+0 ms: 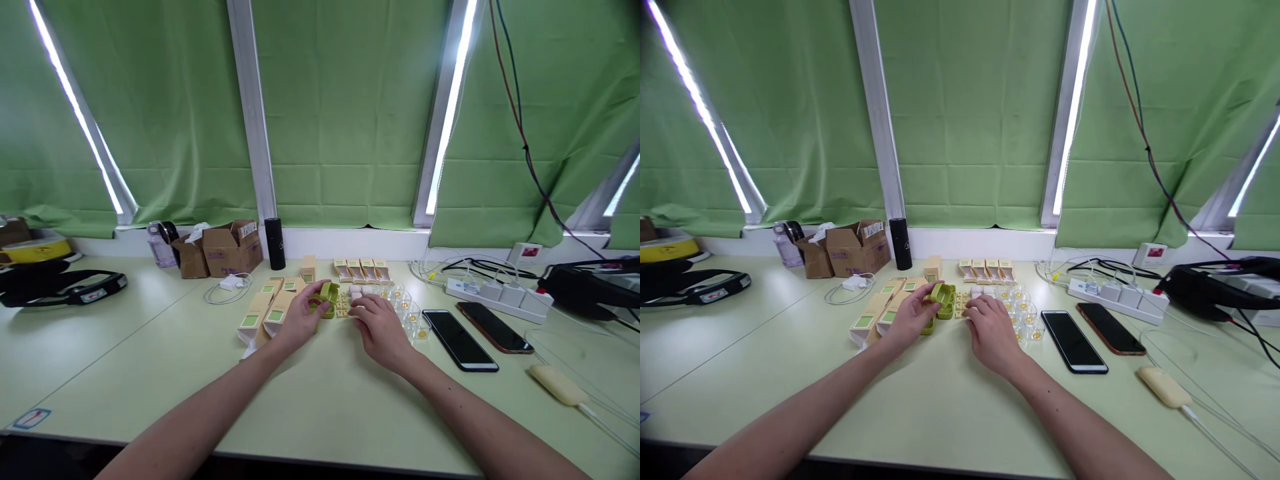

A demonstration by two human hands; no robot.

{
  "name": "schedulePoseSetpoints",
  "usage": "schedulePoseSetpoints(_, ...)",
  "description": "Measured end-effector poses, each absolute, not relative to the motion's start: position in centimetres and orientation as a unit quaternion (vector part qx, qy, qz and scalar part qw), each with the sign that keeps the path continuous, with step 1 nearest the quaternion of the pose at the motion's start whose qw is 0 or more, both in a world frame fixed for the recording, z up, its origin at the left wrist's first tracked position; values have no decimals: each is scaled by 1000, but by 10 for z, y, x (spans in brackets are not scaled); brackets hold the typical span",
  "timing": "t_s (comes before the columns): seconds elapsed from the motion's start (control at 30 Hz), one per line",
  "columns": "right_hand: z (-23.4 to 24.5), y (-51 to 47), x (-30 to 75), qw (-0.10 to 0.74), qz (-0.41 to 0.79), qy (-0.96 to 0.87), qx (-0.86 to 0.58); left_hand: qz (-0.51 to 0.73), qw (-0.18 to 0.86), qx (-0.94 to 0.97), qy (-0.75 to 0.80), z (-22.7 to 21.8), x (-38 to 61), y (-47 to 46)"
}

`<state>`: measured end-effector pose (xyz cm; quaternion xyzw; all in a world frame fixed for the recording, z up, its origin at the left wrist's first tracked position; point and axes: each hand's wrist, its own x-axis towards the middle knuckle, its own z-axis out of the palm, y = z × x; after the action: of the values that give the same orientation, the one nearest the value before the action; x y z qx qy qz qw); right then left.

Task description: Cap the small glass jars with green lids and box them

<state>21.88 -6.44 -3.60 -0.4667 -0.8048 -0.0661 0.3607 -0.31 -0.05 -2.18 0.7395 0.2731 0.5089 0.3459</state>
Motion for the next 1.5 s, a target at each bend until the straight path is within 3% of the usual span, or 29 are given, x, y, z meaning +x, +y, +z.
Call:
schedulePoseSetpoints(0.13,-43,-58,215,228,-98,-829,-501,514,501,657,231,-25,-2,5)
schedulePoseSetpoints(0.23,-47,-54,214,173,-108,-837,-508,519,555,614,214,-27,-1,4)
schedulePoseSetpoints(0.6,-50,-51,208,142,-158,-841,-497,516,579,598,204,-22,1,-1)
schedulePoseSetpoints(0.7,-46,-52,207,185,-173,-838,-484,515,583,595,201,-21,1,-2)
schedulePoseSetpoints(0.83,-43,-55,207,312,-183,-819,-444,525,582,585,207,-23,0,0)
schedulePoseSetpoints(1.0,-42,-64,206,404,-138,-807,-407,526,575,587,219,-26,1,2)
schedulePoseSetpoints(1.5,-17,-75,201,592,449,-580,-335,500,553,628,225,-22,2,-6)
